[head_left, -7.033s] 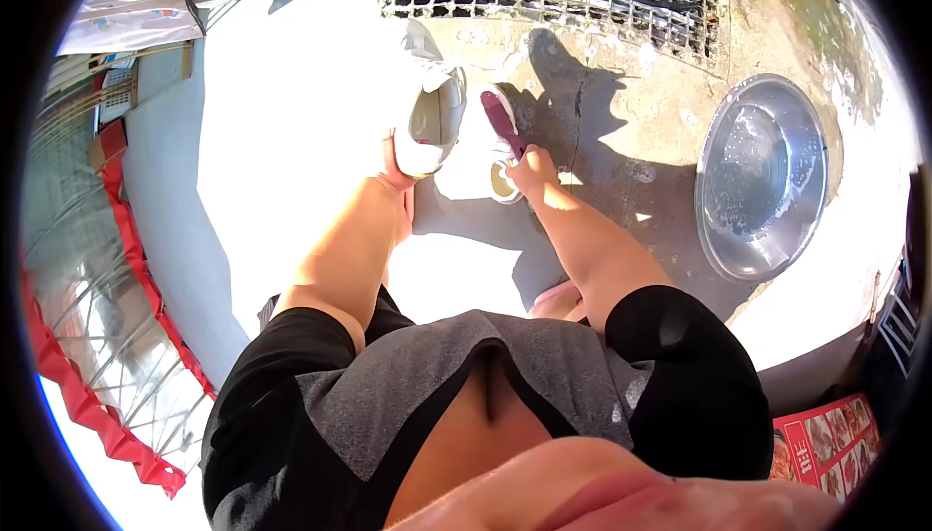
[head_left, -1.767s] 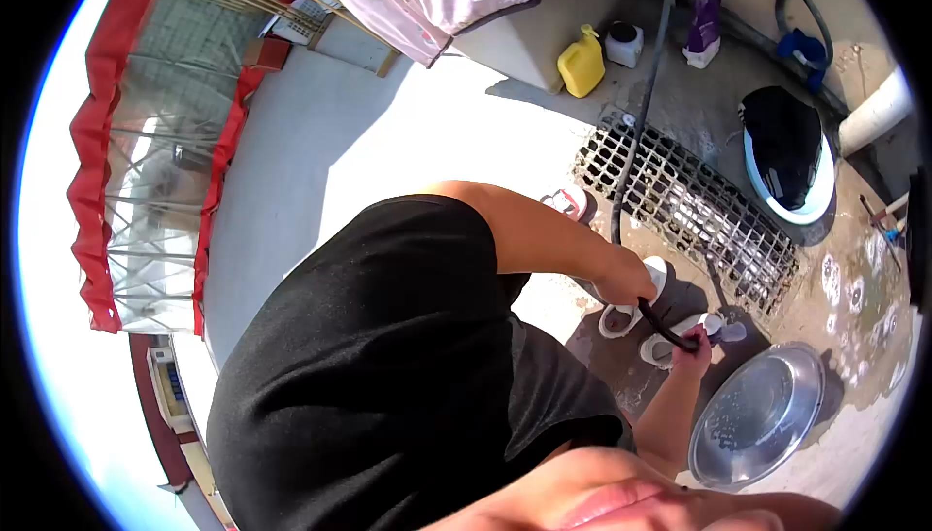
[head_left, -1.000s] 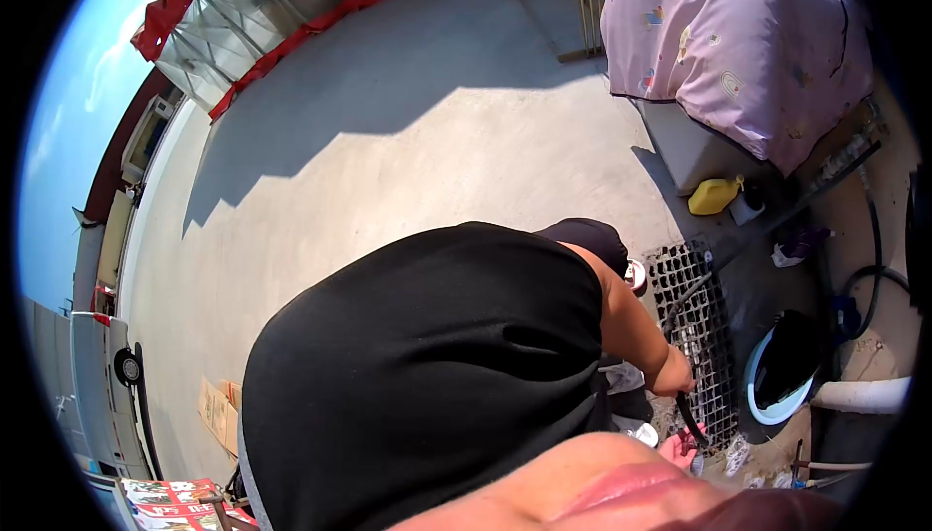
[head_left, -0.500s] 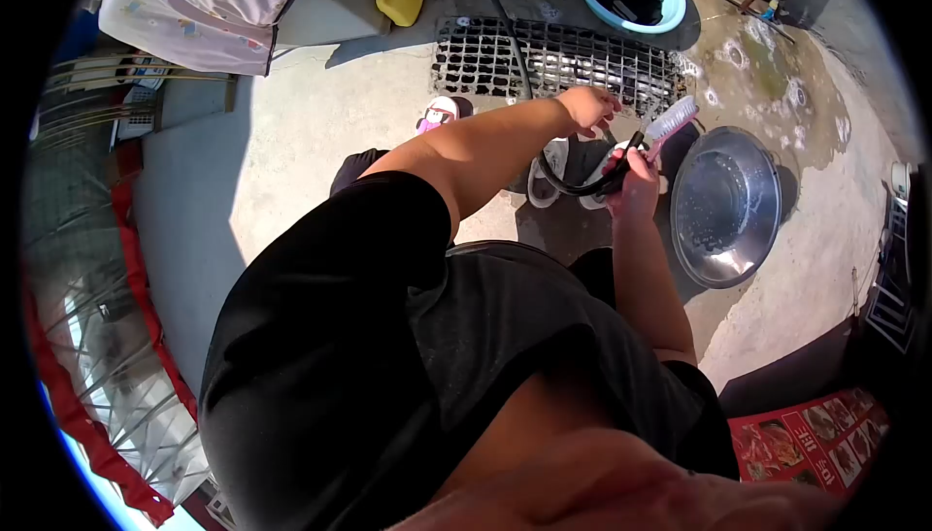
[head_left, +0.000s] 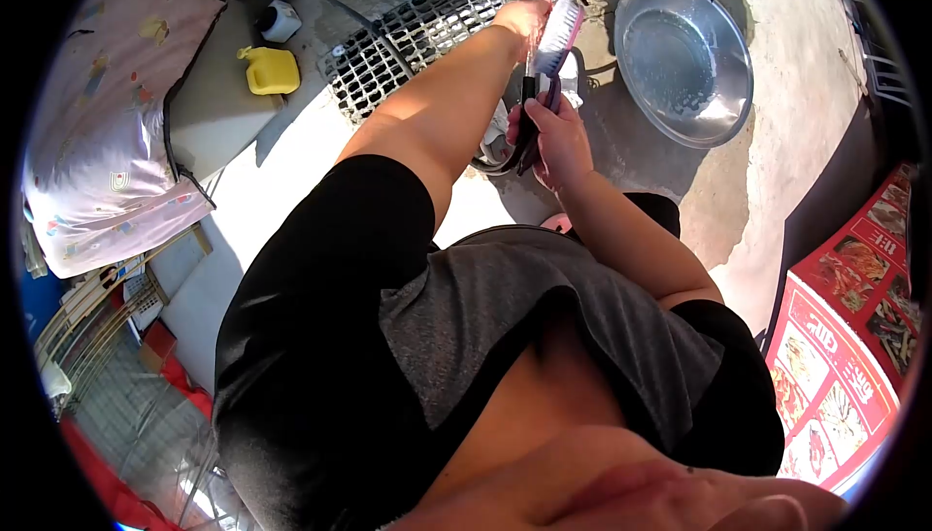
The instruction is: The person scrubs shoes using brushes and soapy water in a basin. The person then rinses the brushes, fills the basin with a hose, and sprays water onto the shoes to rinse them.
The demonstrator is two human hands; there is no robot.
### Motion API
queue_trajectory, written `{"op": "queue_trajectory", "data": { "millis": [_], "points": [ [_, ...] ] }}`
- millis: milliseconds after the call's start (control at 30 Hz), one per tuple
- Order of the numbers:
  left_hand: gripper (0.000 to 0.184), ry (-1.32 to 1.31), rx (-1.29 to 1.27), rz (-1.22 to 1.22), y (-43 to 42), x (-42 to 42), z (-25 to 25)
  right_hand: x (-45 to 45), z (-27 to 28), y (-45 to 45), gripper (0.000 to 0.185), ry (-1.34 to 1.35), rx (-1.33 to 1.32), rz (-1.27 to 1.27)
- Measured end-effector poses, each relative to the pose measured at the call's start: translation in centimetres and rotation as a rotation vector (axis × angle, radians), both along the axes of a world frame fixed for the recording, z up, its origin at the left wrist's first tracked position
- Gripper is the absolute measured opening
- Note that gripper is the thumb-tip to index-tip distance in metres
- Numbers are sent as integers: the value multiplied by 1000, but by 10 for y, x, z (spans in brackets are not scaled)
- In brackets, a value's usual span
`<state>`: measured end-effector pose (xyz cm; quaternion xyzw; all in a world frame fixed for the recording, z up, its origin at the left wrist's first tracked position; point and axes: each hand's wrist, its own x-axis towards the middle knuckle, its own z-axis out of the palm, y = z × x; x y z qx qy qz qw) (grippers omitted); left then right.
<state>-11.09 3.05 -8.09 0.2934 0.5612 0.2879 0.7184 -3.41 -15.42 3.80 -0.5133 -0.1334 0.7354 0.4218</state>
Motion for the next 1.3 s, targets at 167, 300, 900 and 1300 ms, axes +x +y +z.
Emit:
{"op": "queue_trajectory", "data": {
  "millis": [167,300,900,1300],
  "points": [
    [44,-661,-110,241,7,6,7,4,-16,-15,6,115,-27,2],
    [41,-622,-134,210,-9,10,31,4,-23,-21,7,170,-24,-2],
    [38,527,611,-701,-148,-17,67,107,-99,80,15,-153,-134,-233],
    [38,599,468,-590,-126,14,113,128,-80,88,30,-182,-131,-99]
  ]
}}
